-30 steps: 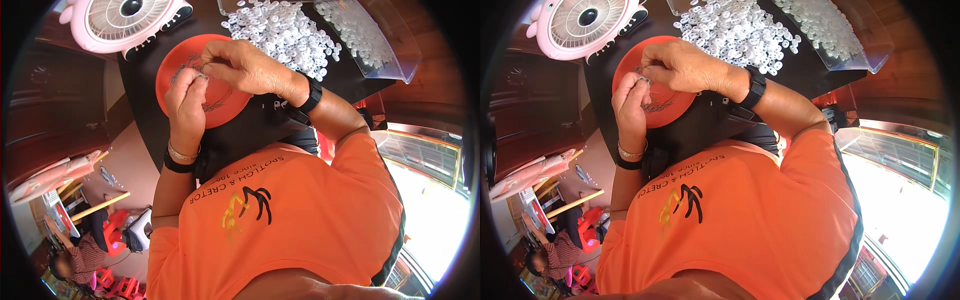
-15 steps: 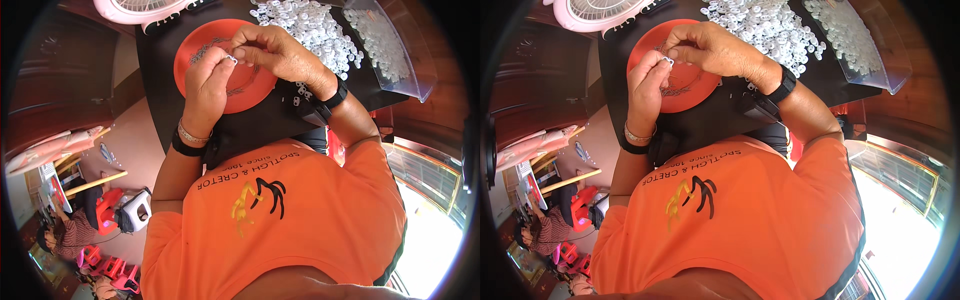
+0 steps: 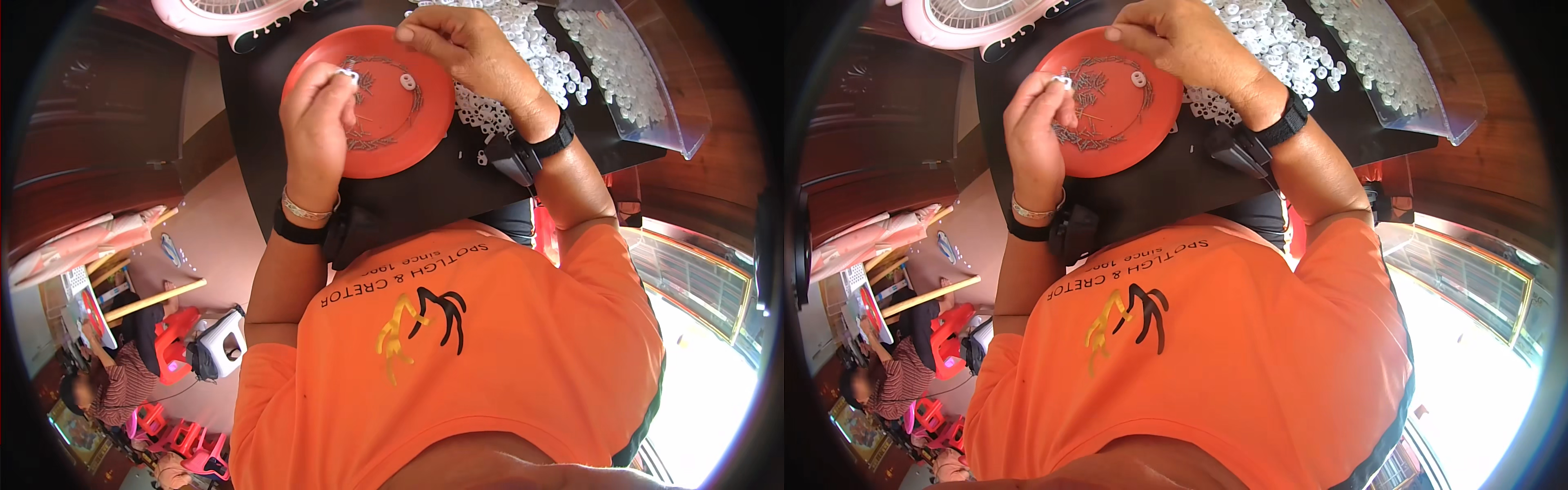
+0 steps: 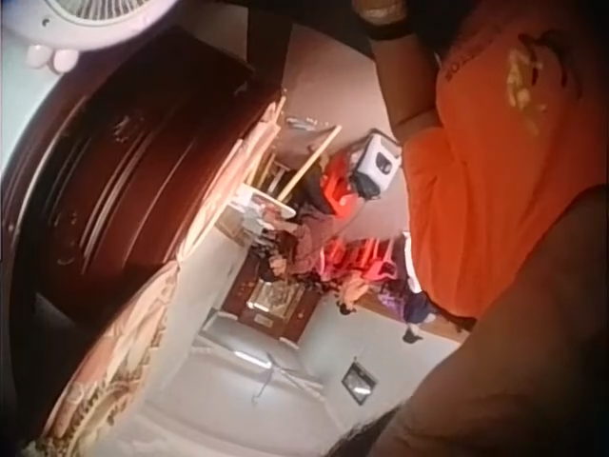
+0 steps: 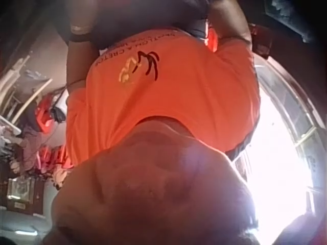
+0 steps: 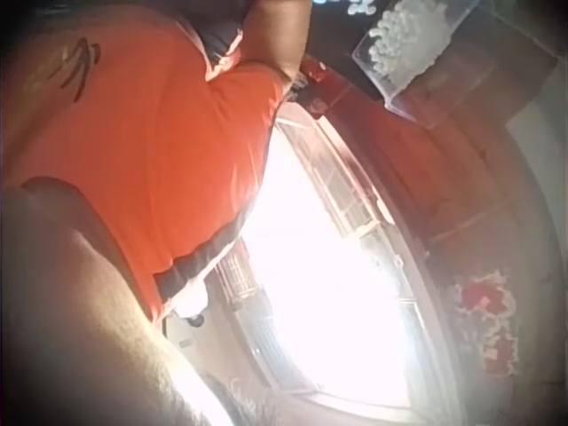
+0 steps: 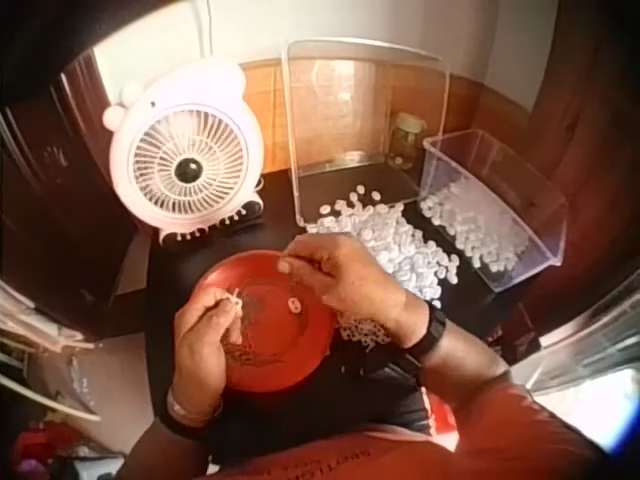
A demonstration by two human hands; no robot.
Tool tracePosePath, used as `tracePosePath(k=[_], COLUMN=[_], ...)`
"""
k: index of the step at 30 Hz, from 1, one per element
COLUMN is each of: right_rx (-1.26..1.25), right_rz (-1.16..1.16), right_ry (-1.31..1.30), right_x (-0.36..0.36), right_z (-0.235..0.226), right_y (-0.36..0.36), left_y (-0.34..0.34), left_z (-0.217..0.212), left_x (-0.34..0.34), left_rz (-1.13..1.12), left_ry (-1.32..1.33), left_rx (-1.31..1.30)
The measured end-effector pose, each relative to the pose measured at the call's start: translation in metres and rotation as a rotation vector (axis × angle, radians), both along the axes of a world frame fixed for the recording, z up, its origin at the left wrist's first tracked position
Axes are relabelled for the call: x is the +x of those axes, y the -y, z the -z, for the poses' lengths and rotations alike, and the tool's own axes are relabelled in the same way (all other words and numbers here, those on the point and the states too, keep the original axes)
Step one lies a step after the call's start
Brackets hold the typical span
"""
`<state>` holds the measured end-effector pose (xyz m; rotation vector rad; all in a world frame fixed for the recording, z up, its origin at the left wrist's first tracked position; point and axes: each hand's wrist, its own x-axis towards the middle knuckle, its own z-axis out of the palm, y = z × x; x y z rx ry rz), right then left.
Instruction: Assembling small plastic components onto metal hooks.
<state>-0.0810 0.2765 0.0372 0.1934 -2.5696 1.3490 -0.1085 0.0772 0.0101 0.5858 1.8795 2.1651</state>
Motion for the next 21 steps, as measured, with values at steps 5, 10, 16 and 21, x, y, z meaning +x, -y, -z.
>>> tracePosePath(k=[5,10,16,21], right_rx=[0.624,0.923,0.633,-0.473], right_rz=[-0.127,-0.153,-0.149,-0.285], right_ry=[-0.258,-0.211,-0.093,0.138], right_x=[0.001,-0.001,0.000,-0.006], right_z=[0.019,0.029,0.019,0.024], right_y=[-0.010,0.000,0.002,0.000], left_y=[0.004,0.004,0.002,-0.002], left_z=[0.002,0.003,0.004,0.005], left_x=[-0.005,-0.006,-0.004,0.000], left_rz=[-0.012,0.040,0.069,0.100], left_ry=[0.063,0.024,0.019,0.091], left_rx=[0.150,0.092,0.032,0.090])
